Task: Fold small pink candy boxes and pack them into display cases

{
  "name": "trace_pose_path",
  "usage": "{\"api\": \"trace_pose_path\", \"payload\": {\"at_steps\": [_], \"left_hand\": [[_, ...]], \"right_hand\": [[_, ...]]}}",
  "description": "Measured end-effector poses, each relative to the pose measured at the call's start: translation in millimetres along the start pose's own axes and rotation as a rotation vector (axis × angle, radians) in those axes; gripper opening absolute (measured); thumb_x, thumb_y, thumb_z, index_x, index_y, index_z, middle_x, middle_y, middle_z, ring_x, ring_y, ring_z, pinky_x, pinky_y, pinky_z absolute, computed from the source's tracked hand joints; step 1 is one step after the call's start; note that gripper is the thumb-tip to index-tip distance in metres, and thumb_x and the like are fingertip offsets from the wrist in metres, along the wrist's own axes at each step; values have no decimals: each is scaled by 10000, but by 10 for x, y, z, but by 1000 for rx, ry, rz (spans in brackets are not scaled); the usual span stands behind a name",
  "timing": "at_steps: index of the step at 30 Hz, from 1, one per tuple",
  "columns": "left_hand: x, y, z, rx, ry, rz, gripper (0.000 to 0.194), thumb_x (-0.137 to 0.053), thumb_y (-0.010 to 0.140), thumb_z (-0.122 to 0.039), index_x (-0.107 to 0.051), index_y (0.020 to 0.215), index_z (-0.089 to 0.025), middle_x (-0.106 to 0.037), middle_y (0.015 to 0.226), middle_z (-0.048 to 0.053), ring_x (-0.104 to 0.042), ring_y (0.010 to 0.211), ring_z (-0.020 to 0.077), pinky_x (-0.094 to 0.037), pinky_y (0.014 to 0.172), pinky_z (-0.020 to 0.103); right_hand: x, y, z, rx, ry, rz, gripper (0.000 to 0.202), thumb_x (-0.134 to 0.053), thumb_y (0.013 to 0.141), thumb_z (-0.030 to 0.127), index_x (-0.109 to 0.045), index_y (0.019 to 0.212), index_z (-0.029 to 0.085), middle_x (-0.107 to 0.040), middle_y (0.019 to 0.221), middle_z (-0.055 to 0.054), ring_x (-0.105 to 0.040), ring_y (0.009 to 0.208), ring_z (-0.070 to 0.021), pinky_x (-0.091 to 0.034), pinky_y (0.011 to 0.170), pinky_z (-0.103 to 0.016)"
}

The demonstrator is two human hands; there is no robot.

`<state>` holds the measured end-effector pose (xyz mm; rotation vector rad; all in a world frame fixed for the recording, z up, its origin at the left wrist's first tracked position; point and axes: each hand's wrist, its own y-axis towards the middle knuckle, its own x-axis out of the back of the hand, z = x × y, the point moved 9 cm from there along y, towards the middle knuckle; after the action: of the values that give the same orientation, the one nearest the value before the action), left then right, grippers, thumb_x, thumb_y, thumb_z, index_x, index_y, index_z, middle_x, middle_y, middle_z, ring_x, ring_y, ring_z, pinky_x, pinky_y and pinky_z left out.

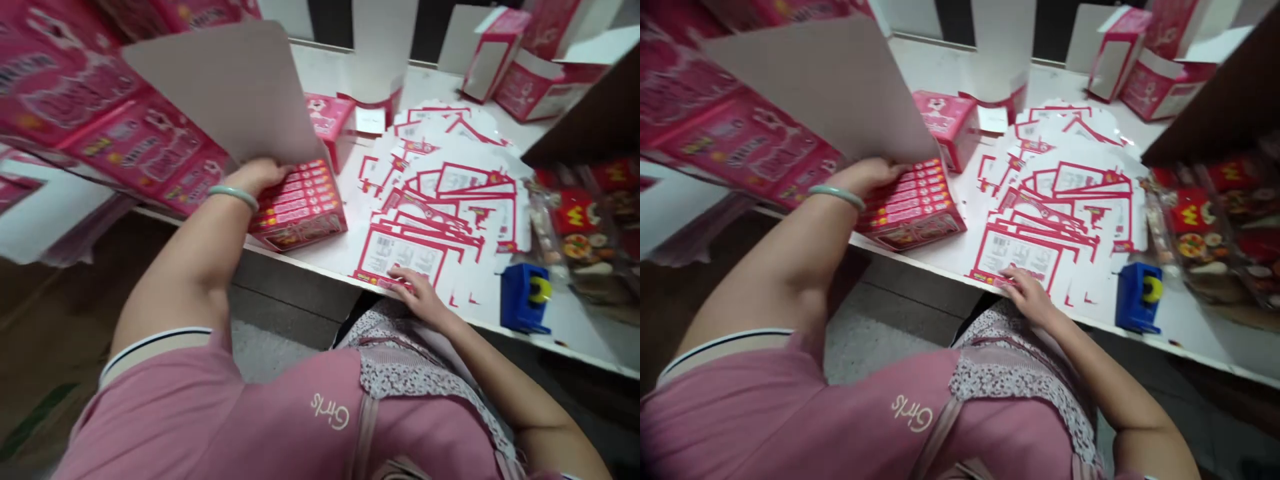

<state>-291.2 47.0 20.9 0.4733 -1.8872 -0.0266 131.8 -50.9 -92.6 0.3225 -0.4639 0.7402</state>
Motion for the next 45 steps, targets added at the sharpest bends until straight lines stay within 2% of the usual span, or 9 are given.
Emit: {"api": "trace_pose_path", "payload": {"at_steps": [4, 8, 11, 13, 22, 27, 34, 38, 45], "left_hand": [[-294, -337, -883, -152, -65, -19, 555, -566, 914, -626, -586, 1233, -171, -616, 1323, 112, -464, 1382, 355, -299, 1197, 653], [-1238, -1254, -2227, -574, -151, 305, 640, -754, 778, -307, -544, 1372, -195, -589, 1429, 80, -490, 1381, 295, -355, 1220, 492], [-1816, -1697, -2581, -599, 3, 505, 915, -727, 743, -197, -320, 1558, -115, -301, 1645, 166, -213, 1545, 374, -176, 1277, 557], [-1959, -1769, -2594, -575, 105, 563, 1003, -697, 761, -198, -167, 1606, -99, -176, 1682, 185, -106, 1566, 388, -113, 1278, 575], [-1749, -1382, -2760, -571, 103, 521, 684, -706, 732, -212, -512, 1372, -69, -539, 1335, 214, -479, 1258, 364, -392, 1083, 471], [-1590, -1345, -2921, -661, -113, 817, 220, -575, 878, -323, -684, 933, -139, -630, 915, 80, -583, 828, 207, -456, 788, 328], [-1365, -1173, -2825, -646, -325, 703, 262, -553, 887, -359, -620, 742, -150, -569, 839, 46, -550, 776, 155, -443, 752, 279], [-1258, -1119, -2793, -611, -280, 657, 277, -528, 924, -362, -708, 945, -153, -649, 1015, 97, -610, 956, 207, -482, 892, 328], [-847, -1331, -2882, -668, -279, 907, 529, -492, 999, -376, -439, 1513, -261, -542, 1490, 70, -547, 1290, 228, -442, 1096, 378]], "right_hand": [[710, -556, -430, -132, -302, -331, 459, -538, 964, 381, -559, 1387, 204, -626, 1384, -173, -570, 1307, -320, -473, 1099, -576], [669, -658, -618, -249, -502, -363, 614, -589, 905, 326, -472, 1477, 137, -485, 1542, -227, -392, 1458, -398, -350, 1161, -673], [523, -608, -648, -275, -351, -357, 659, -604, 892, 352, -447, 1495, 138, -502, 1528, -229, -436, 1436, -381, -360, 1170, -641], [505, -588, -675, -273, -149, -387, 699, -614, 885, 406, -419, 1508, 154, -543, 1490, -222, -506, 1393, -342, -410, 1155, -586], [640, -704, -632, -225, 242, -568, 482, -613, 895, 427, -565, 1316, 199, -679, 1294, -168, -672, 1149, -247, -561, 967, -436], [902, -839, -415, -117, -6, -699, 339, -556, 950, 368, -597, 1253, 221, -689, 1221, -139, -674, 1127, -251, -558, 988, -466], [997, -287, -525, -199, 137, -684, 475, -720, 827, 357, -552, 1250, 221, -709, 1100, -107, -681, 1030, -246, -559, 967, -458], [1070, 24, -573, -326, 345, -598, 311, -802, 726, 348, -584, 903, 213, -616, 741, 16, -603, 714, -158, -563, 776, -361], [1649, 222, 309, 12, 250, -546, 225, -700, 840, 424, -607, 827, 219, -658, 836, 7, -608, 796, -145, -531, 764, -319]]}}
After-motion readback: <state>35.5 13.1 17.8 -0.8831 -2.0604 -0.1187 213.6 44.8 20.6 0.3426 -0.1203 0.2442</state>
